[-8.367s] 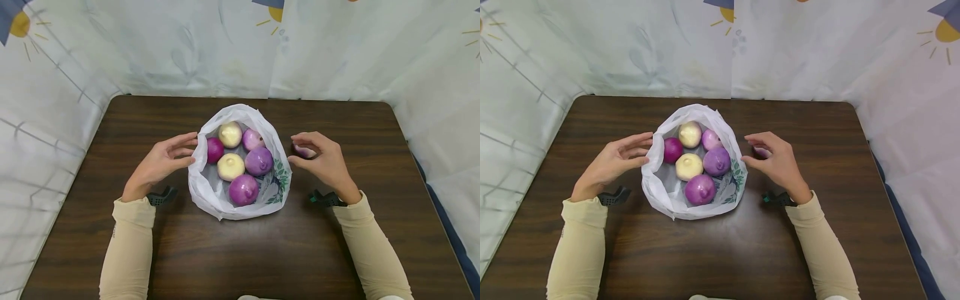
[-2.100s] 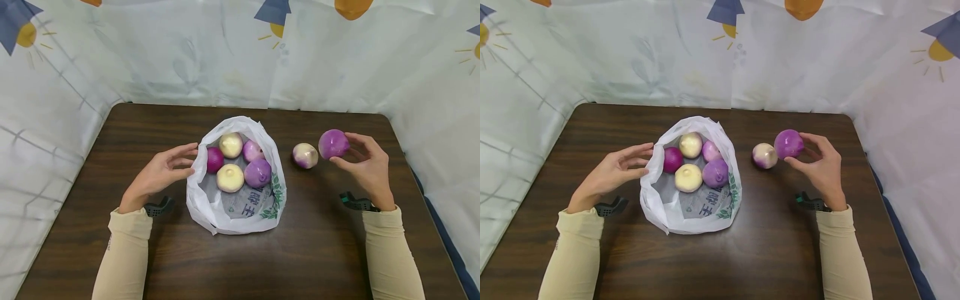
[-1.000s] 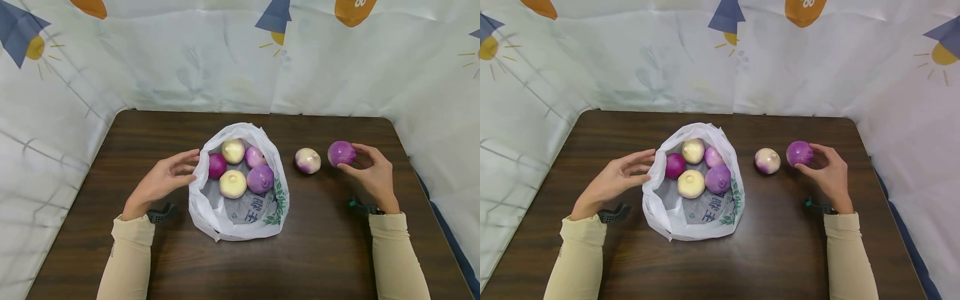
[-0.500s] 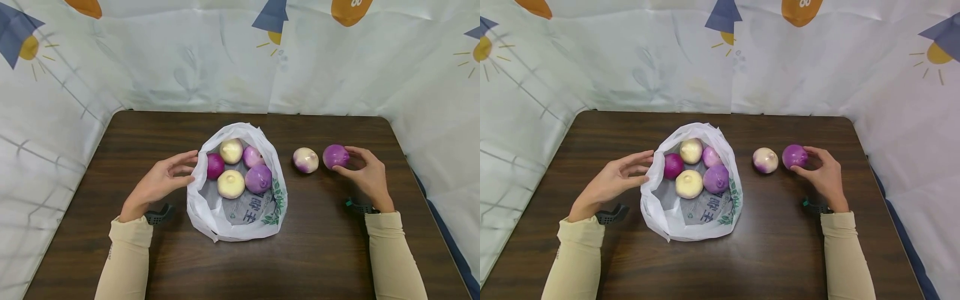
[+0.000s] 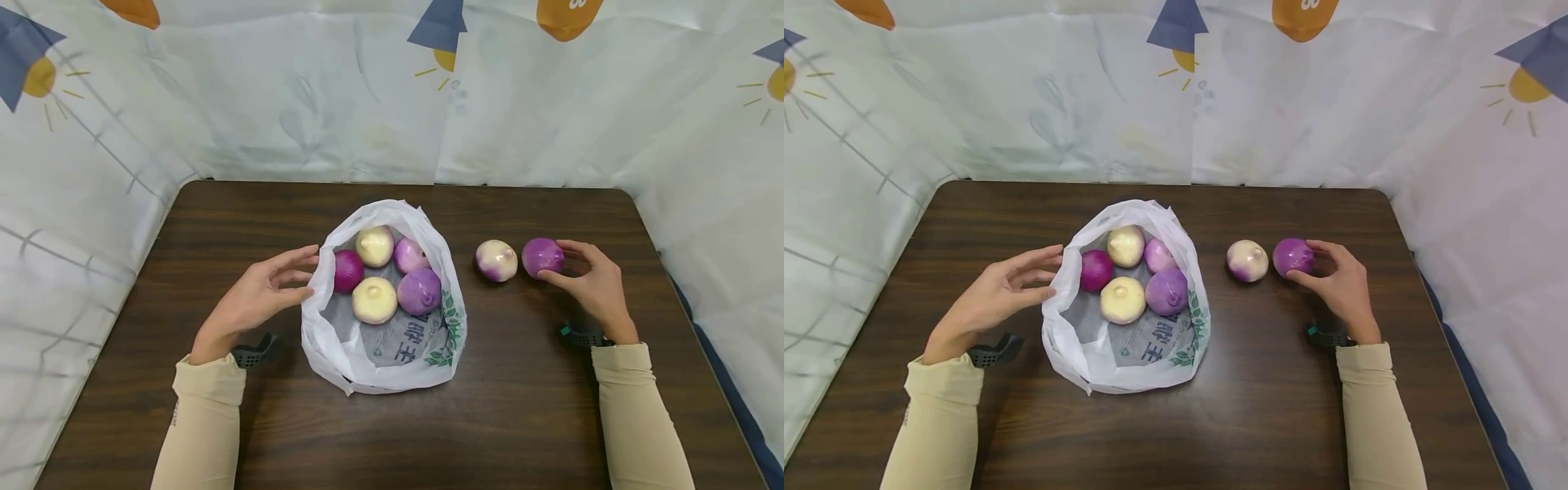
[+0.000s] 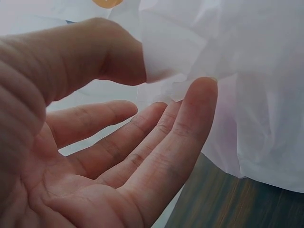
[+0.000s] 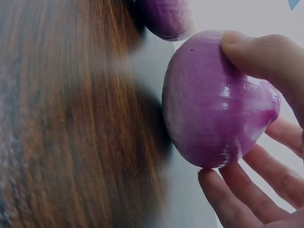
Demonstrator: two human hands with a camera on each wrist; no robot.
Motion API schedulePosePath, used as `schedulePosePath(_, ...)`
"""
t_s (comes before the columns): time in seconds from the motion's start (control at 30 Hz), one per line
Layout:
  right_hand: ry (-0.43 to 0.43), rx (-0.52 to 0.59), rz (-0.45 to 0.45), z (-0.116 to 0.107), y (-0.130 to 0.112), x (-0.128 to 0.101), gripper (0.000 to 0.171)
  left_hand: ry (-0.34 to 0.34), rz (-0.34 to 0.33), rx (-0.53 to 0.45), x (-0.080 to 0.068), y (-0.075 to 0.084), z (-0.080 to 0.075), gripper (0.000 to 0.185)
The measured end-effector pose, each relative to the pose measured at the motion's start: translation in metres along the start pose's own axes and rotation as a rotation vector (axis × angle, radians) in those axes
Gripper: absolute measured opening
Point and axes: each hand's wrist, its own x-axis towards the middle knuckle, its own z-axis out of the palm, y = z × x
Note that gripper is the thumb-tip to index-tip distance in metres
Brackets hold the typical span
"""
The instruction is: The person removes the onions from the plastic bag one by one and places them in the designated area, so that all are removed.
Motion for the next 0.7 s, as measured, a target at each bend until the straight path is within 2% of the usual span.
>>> schedulePosePath(0.37,-0.020,-0.009,0.007,-0.0020,-0.0043,-0.0020,0.065,-0.004,0.026,-0.004,-0.0003,-0.0010,-0.0005,0.069)
schedulePosePath(0.7,0.021,-0.005,-0.044,-0.0049,-0.0080,-0.0038,0.061,-0.008,0.017,0.000,-0.0009,-0.0007,-0.0004,0.070)
